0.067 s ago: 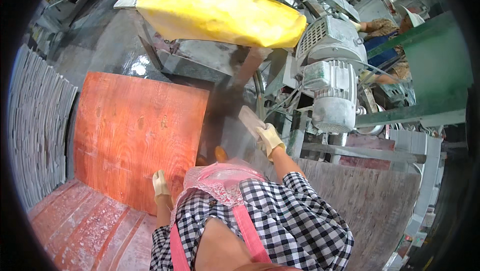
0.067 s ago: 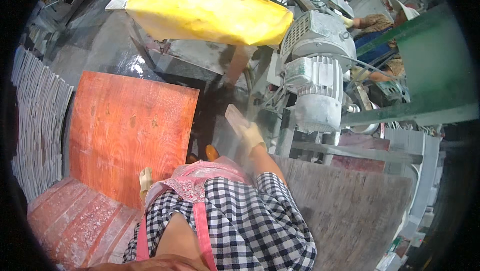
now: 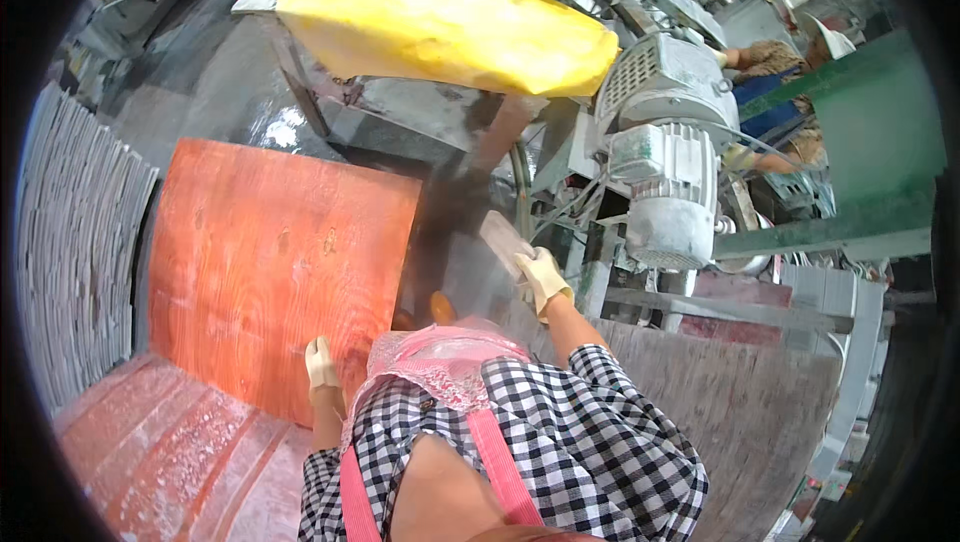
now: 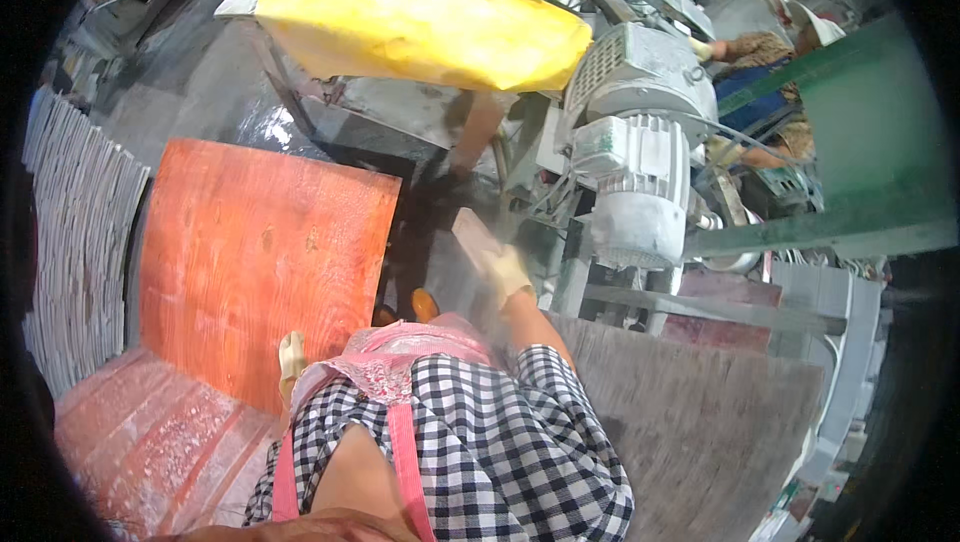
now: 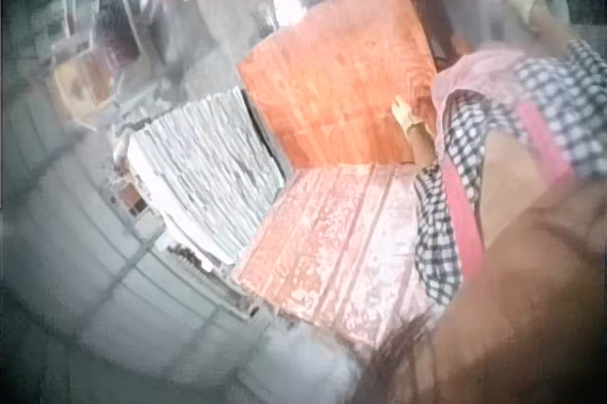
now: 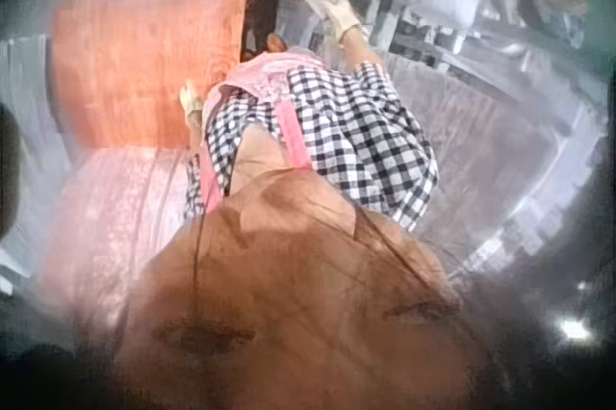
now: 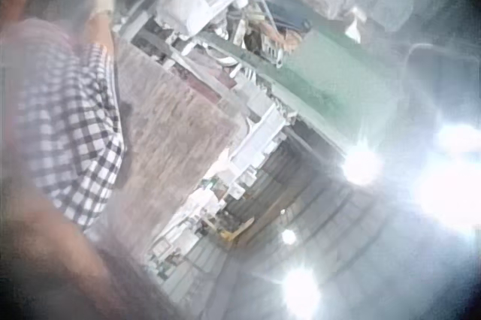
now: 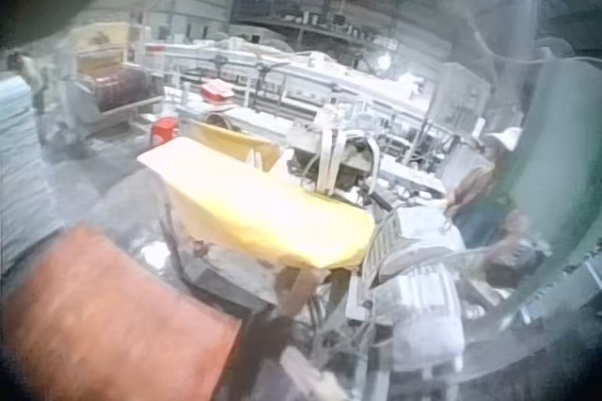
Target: The person picks up and moves various flat materials, including orange boards, white strips, and metal sheets, within a workshop. They handle items one at a time, placing them into a yellow bin or onto a work surface. The person also briefly handles a red stool and a blue cup before returning to sorting the flat materials.
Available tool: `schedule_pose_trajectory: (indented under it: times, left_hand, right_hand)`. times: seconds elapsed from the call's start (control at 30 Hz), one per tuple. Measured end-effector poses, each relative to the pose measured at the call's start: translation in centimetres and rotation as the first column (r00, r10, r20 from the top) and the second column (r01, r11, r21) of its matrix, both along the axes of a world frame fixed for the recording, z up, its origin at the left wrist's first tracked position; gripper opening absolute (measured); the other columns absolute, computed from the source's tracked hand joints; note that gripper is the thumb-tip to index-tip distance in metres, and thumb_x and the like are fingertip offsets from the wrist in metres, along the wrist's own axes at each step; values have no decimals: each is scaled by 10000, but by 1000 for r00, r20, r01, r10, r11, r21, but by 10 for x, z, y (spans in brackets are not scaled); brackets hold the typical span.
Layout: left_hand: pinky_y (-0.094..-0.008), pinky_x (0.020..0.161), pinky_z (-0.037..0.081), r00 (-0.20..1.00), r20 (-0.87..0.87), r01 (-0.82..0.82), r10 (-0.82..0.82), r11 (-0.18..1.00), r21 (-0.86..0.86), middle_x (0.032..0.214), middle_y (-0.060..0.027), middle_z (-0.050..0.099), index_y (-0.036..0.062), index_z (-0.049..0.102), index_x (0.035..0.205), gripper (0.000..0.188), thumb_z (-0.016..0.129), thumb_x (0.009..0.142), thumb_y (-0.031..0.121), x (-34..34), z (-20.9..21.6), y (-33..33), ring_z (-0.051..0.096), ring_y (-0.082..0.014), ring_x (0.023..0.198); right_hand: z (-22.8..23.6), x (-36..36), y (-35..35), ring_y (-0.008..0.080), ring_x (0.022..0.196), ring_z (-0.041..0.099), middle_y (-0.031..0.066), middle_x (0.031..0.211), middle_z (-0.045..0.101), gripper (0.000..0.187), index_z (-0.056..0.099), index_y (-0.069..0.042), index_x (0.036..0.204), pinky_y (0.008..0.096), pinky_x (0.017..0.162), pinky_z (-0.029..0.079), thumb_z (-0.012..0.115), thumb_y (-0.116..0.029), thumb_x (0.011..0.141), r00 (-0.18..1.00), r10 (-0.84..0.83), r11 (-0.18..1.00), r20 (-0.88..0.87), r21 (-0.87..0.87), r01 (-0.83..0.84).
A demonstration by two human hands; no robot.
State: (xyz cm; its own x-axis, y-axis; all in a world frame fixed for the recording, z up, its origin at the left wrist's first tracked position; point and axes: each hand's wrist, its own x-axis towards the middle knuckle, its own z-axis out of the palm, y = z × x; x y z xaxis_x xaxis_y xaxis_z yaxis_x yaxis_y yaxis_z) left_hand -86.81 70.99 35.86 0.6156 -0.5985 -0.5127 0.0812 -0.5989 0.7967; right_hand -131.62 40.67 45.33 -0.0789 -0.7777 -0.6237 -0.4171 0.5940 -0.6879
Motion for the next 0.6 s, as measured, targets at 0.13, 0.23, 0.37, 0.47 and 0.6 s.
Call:
schedule_pose_trajectory:
  times: [0.13, 0.23, 0.37, 0.47, 0.6]
  left_hand:
    - [-327, 852, 447, 998, 32, -46, 47, 999, -20, 1017, -77, 617, -39, 618, 1090, 414, 508, 1018, 353, -22, 45, -17, 551, -166, 955]
    - [-320, 1006, 389, 979, -146, -144, 140, 989, -19, 1137, -47, 581, 22, 591, 1208, 379, 512, 1015, 339, -43, 73, -23, 515, -178, 1089]
    - [-286, 723, 368, 971, -143, -195, 189, 981, -24, 832, 33, 448, 116, 526, 867, 204, 497, 999, 268, -53, 78, -18, 421, -90, 784]
    - [-289, 612, 298, 986, -104, -125, 127, 992, 24, 730, 60, 380, 146, 474, 762, 239, 488, 983, 237, -35, 56, -5, 348, -73, 681]
    - [-292, 593, 284, 996, -67, -61, 55, 995, -80, 724, 50, 388, 130, 470, 742, 297, 485, 998, 278, 4, 10, 10, 343, -78, 664]
  right_hand:
    - [-7, -18, -11, 248, 874, 687, 161, 1017, 659, 458, 597, 89, 1151, 394, 649, 605, 681, -274, 884, 999, 13, 1000, -52, 15, -12]
    - [-1, -27, -14, 258, 782, 696, 164, 991, 671, 492, 593, 106, 1167, 384, 614, 595, 674, -295, 895, 999, 14, 999, -53, 50, -11]
    - [9, -27, -15, 263, 717, 699, 177, 989, 671, 505, 589, 109, 1180, 367, 592, 591, 673, -301, 897, 1000, 8, 996, -16, 89, -7]
    - [12, -24, -10, 281, 765, 721, 192, 999, 673, 519, 583, 126, 1174, 353, 572, 582, 670, -306, 901, 990, 70, 997, -126, -34, -75]
    - [13, -21, -3, 296, 819, 702, 188, 1019, 666, 503, 587, 68, 1184, 389, 597, 578, 675, -340, 904, 941, 205, 958, -269, -139, -249]
